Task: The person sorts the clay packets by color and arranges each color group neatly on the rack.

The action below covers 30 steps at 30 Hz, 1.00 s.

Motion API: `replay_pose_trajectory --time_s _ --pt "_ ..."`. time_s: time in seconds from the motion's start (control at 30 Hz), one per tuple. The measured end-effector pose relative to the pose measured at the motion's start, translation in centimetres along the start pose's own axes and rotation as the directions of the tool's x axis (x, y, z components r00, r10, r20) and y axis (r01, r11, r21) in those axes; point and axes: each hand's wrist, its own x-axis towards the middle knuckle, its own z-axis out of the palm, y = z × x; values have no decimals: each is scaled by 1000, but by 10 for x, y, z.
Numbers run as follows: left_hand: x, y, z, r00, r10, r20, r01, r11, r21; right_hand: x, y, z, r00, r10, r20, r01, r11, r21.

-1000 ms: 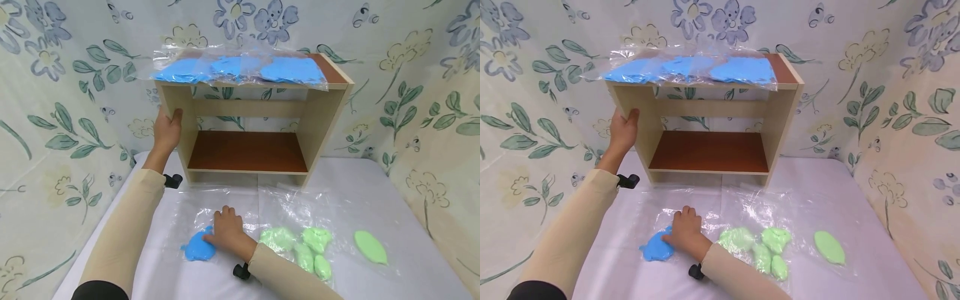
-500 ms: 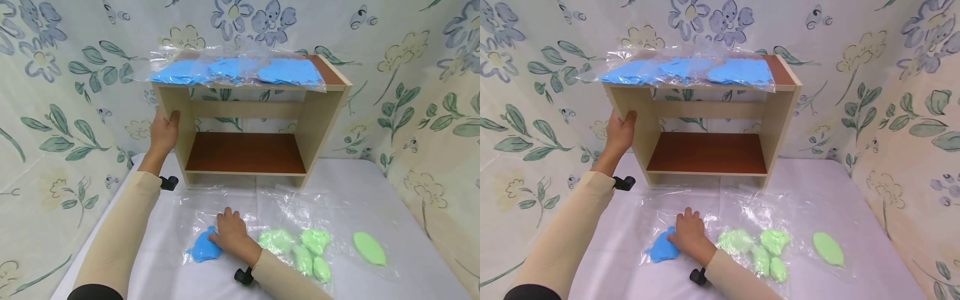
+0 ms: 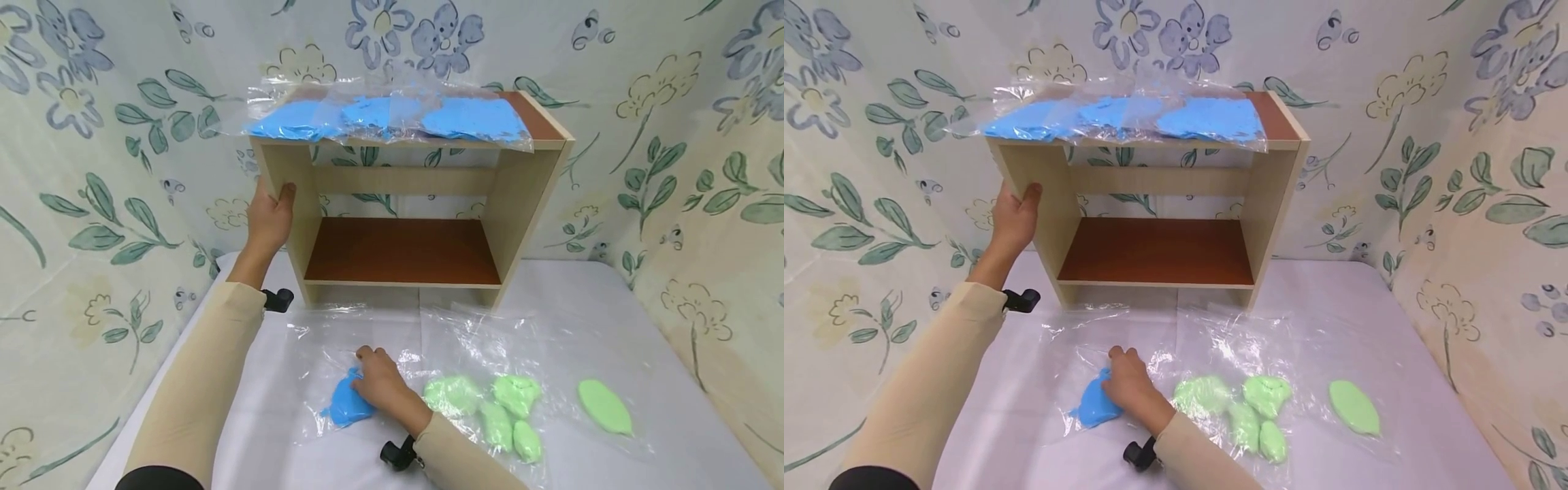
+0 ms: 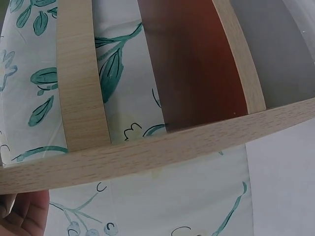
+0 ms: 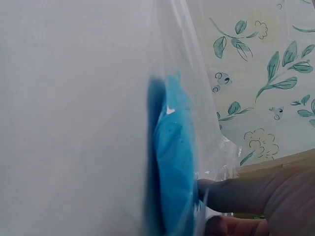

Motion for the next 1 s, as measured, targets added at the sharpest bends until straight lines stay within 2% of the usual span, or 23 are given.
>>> replay_pose_trajectory --time_s 0.27,0.47,0.57,0.7,0.87,1.0 --pt "0 2 0 1000 14 7 -14 1000 -5 -1 4 -1 995 -38 -95 25 990 -136" --pt "-1 1 -1 1000 7 18 -6 1000 -23 -1 7 -2 990 -82 -115 67 989 -130" --pt "0 0 -1 1000 3 10 -2 1000 -31 0 11 -8 992 -90 -83 84 994 -70" --pt "1 -2 0 1000 1 16 -1 999 -33 2 18 -21 997 -70 -14 71 993 98" --pt "1 -3 1 1000 9 7 -9 999 -32 3 28 -39 999 1 50 -16 955 295" --pt "2 -2 -1 1000 16 1 -16 999 -34 5 34 -45 999 22 30 -31 926 375"
